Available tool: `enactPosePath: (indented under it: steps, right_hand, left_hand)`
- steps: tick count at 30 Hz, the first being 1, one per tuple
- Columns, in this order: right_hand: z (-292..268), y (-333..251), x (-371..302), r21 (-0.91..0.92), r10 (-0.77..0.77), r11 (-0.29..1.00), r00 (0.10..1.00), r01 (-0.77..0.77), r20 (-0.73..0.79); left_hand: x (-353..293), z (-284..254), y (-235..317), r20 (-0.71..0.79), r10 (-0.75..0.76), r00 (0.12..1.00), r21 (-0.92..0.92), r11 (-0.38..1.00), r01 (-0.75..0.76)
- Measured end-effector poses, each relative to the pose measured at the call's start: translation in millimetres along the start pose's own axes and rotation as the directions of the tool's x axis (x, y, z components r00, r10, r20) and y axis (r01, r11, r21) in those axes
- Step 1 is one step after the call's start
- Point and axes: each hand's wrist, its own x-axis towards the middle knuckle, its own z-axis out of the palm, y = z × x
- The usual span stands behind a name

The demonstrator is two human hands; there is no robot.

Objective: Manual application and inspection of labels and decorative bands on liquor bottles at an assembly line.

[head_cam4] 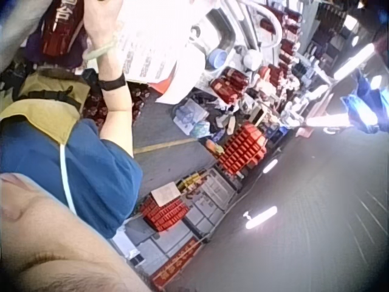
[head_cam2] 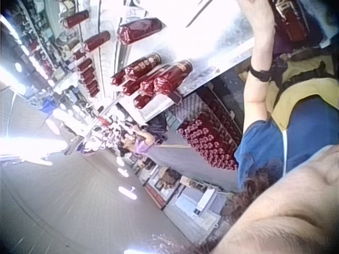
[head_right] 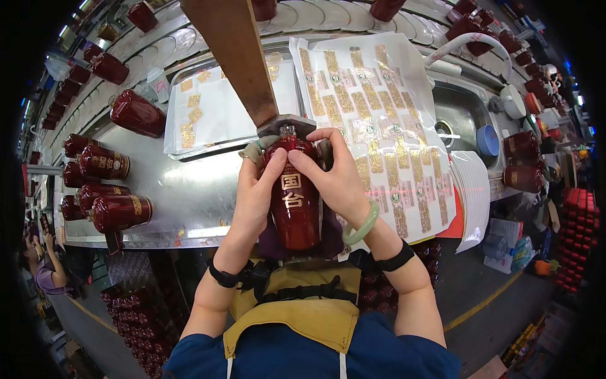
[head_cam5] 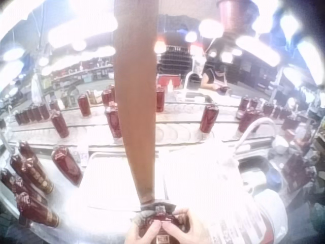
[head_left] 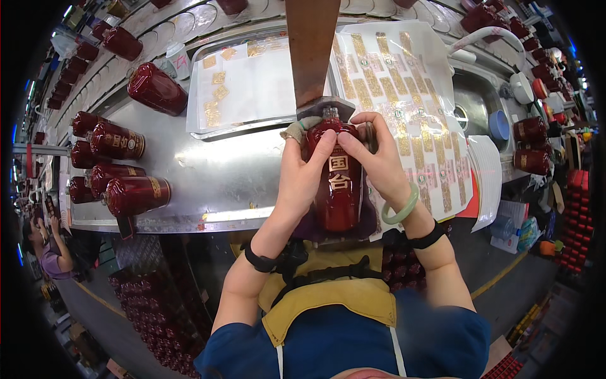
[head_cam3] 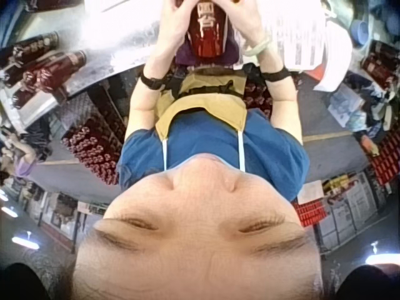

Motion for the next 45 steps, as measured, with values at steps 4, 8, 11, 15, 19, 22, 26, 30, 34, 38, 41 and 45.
enactPosePath:
  steps: [4,8,11,15,19,22,26,30,34,38,41,45]
  right_hand:
    - [2.9,1.4,0.1,0.069,0.011,0.998,1.0,-0.01,-0.013]
    - [5.2,-3.3,-0.9,0.124,0.031,0.992,0.999,-0.03,-0.007]
    - [4.8,-2.4,-0.7,0.133,0.044,0.99,0.999,-0.043,-0.007]
    - [1.8,3.1,-0.4,0.167,0.038,0.985,0.999,-0.038,0.002]
    - [3.0,-1.6,-2.9,0.154,0.034,0.987,0.999,-0.035,0.008]
    - [3.2,-0.5,-3.3,0.137,0.022,0.99,1.0,-0.022,0.007]
    - [2.4,-0.8,-2.5,0.12,0.02,0.993,1.0,-0.021,0.007]
    - [-4.5,-3.2,-2.7,0.124,0.093,0.988,0.995,-0.097,0.032]
    - [-10.9,-14.3,-1.1,0.027,0.143,0.989,0.986,-0.146,0.081]
    - [-20.0,-34.3,11.2,-0.04,0.009,0.999,0.999,-0.007,0.045]
    - [-25.9,-44.2,24.4,-0.601,-0.378,0.713,0.92,0.36,0.103]
    - [-31.5,-62.7,33.5,-0.668,-0.38,0.56,0.869,0.489,0.317]
  left_hand:
    - [-1.2,1.2,-2.5,-0.004,0.054,0.999,-0.03,0.998,-0.054]
    - [-0.8,-3.2,-6.7,-0.007,0.049,0.999,0.026,0.998,-0.049]
    - [-1.3,-1.4,-3.6,0.001,0.033,0.999,0.024,0.999,-0.033]
    - [-0.9,2.4,-6.0,-0.038,0.073,0.997,0.132,0.989,-0.068]
    - [-1.2,3.0,-6.9,-0.056,0.078,0.995,0.237,0.97,-0.062]
    - [-1.3,5.2,-5.9,-0.044,0.131,0.99,0.229,0.966,-0.118]
    - [-1.4,6.8,-4.0,-0.032,0.126,0.991,0.212,0.97,-0.117]
    - [-1.3,1.9,-6.6,-0.043,0.046,0.998,0.042,0.998,-0.044]
    - [-3.5,2.8,6.3,-0.012,-0.029,1.0,0.073,0.997,0.03]
    - [-4.7,3.8,8.0,0.034,0.036,0.999,0.207,0.977,-0.043]
    - [-5.4,1.1,6.6,0.049,-0.003,0.999,0.207,0.978,-0.007]
    - [-6.6,3.0,7.9,0.033,0.014,0.999,0.216,0.976,-0.021]
